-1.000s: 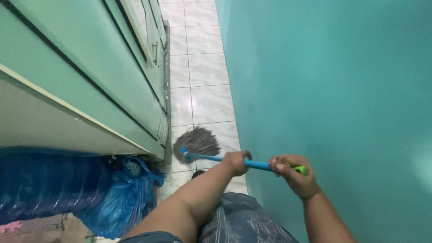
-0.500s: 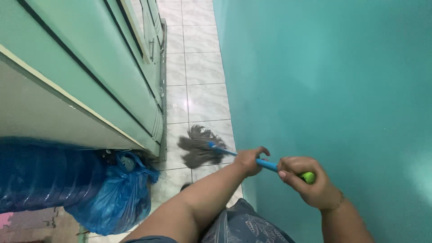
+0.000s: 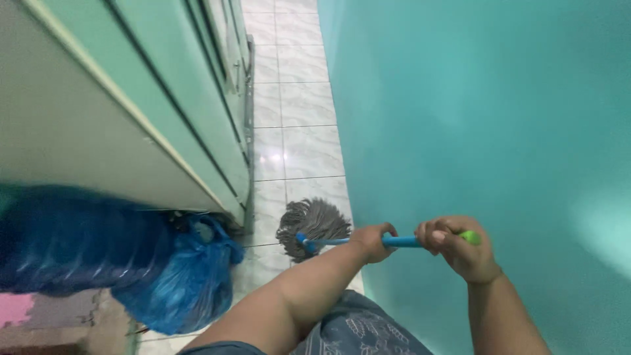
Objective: Mop the tiled floor throughout the hallway, kitchen area, and bathroom stall.
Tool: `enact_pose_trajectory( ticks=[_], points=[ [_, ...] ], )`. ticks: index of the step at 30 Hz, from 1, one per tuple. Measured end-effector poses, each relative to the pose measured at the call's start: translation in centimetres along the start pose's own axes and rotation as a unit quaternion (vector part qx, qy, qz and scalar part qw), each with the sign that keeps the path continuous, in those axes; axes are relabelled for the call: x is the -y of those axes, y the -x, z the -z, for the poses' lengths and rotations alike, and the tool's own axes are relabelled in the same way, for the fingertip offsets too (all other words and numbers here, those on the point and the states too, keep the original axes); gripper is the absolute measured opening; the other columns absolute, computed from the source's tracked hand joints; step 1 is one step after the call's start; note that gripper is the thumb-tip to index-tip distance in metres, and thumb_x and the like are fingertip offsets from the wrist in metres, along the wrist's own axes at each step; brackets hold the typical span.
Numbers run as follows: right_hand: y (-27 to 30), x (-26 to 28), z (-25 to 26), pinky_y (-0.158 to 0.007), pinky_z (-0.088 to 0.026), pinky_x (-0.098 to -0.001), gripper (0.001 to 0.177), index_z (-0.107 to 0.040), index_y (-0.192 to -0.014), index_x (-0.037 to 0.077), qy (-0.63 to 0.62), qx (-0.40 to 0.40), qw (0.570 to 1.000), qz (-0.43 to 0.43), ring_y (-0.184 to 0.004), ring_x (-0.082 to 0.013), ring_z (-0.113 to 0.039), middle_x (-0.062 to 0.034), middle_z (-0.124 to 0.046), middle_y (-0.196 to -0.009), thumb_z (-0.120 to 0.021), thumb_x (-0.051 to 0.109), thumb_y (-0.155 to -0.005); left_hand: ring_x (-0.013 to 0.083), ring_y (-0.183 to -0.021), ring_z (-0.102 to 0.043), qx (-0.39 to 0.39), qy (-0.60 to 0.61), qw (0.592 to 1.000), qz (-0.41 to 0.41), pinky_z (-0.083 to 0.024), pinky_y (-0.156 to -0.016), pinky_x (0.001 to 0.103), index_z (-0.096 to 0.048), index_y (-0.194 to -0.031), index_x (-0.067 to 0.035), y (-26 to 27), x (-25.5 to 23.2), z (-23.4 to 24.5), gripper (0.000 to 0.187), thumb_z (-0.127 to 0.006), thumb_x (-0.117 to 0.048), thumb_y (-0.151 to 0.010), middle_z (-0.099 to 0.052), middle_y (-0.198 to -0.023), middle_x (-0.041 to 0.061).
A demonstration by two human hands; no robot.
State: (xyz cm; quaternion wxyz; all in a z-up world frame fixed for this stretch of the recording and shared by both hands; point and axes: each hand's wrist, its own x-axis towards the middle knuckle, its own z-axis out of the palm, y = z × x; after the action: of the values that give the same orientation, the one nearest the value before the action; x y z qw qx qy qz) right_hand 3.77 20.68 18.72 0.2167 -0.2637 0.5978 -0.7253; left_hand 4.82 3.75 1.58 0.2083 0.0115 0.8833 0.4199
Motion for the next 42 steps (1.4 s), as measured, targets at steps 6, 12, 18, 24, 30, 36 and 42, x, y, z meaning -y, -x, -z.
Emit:
enact_pose_trajectory(
  ticks=[6, 12, 18, 24, 30, 36, 42],
  points=[
    [1.3, -2.6, -8.4, -0.071, -0.048, -0.0458, 0.034, -0.049, -0.061, 0.004, -0.02, 0.008, 1.0, 0.003, -0.061, -0.0248, -0.05, -0.0083, -0.048, -0.058, -0.063, 0.013, -0.091, 0.0314, -0.114, -0.067, -0.005, -0.028, 0.999, -0.021, -0.051, -0.097, 0.044, -0.059, -0.131, -0.025, 6.4, 8.0, 0.8, 0.055, -0.079, -0.044, -0.083, -0.071, -0.119, 0.01],
    [3.4, -4.8, -18.3, -0.056, -0.039, -0.0346, 0.029, -0.055, -0.062, 0.003, 0.055, -0.005, 0.997, -0.06, -0.059, -0.017, -0.046, -0.0064, -0.051, -0.062, -0.069, 0.012, -0.085, 0.0313, -0.112, -0.069, 0.016, 0.019, 0.999, 0.031, -0.052, -0.097, 0.043, -0.065, -0.125, -0.021, 16.9, 11.6, 3.5, 0.053, -0.077, -0.051, -0.083, -0.072, -0.118, 0.013],
    [3.6, -6.8, -26.2, -0.059, -0.043, -0.0333, 0.037, -0.045, -0.066, 0.007, 0.066, 0.096, 0.993, 0.011, -0.064, -0.0129, -0.047, -0.0042, -0.049, -0.065, -0.074, 0.005, -0.088, 0.0329, -0.116, -0.065, -0.003, -0.059, 0.995, 0.077, -0.049, -0.101, 0.042, -0.069, -0.125, -0.023, 23.3, 13.6, 6.9, 0.056, -0.075, -0.061, -0.084, -0.069, -0.122, 0.013],
    [0.5, -7.9, -25.9, -0.056, -0.049, -0.0288, 0.015, -0.068, -0.072, 0.003, 0.127, 0.052, 0.99, -0.023, -0.062, -0.0106, -0.059, -0.0051, -0.067, -0.069, -0.071, 0.011, -0.084, 0.0302, -0.102, -0.075, 0.04, -0.083, 0.996, -0.006, -0.056, -0.092, 0.042, -0.063, -0.126, -0.022, 17.3, 16.6, 7.2, 0.056, -0.064, -0.062, -0.086, -0.075, -0.111, 0.014],
    [-3.4, -6.3, -23.7, -0.048, -0.042, -0.0301, 0.02, -0.064, -0.068, 0.006, 0.012, -0.081, 0.996, -0.028, -0.052, -0.0132, -0.055, -0.0064, -0.063, -0.063, -0.064, 0.012, -0.087, 0.03, -0.1, -0.071, -0.081, -0.13, 0.981, -0.123, -0.056, -0.089, 0.04, -0.074, -0.11, -0.016, 18.9, 7.5, 14.1, 0.056, -0.073, -0.063, -0.081, -0.076, -0.105, 0.013],
    [-6.3, -5.7, -24.6, -0.045, -0.038, -0.0325, 0.033, -0.049, -0.059, 0.007, 0.024, -0.093, 0.995, -0.008, -0.047, -0.0161, -0.047, -0.0066, -0.052, -0.054, -0.066, 0.011, -0.087, 0.0244, -0.103, -0.07, -0.054, -0.082, 0.99, -0.105, -0.053, -0.093, 0.037, -0.072, -0.115, -0.017, 20.1, 6.1, 16.4, 0.049, -0.066, -0.057, -0.087, -0.076, -0.111, 0.007],
    [-7.8, -5.5, -25.2, -0.048, -0.036, -0.0335, 0.034, -0.044, -0.06, 0.009, -0.009, -0.083, 0.996, 0.0, -0.049, -0.0153, -0.04, -0.0033, -0.043, -0.056, -0.066, 0.007, -0.087, 0.0225, -0.096, -0.072, -0.033, -0.115, 0.993, -0.002, -0.057, -0.087, 0.037, -0.071, -0.114, -0.016, 22.5, 4.0, 18.2, 0.048, -0.058, -0.058, -0.093, -0.075, -0.102, 0.008]
  ],
)
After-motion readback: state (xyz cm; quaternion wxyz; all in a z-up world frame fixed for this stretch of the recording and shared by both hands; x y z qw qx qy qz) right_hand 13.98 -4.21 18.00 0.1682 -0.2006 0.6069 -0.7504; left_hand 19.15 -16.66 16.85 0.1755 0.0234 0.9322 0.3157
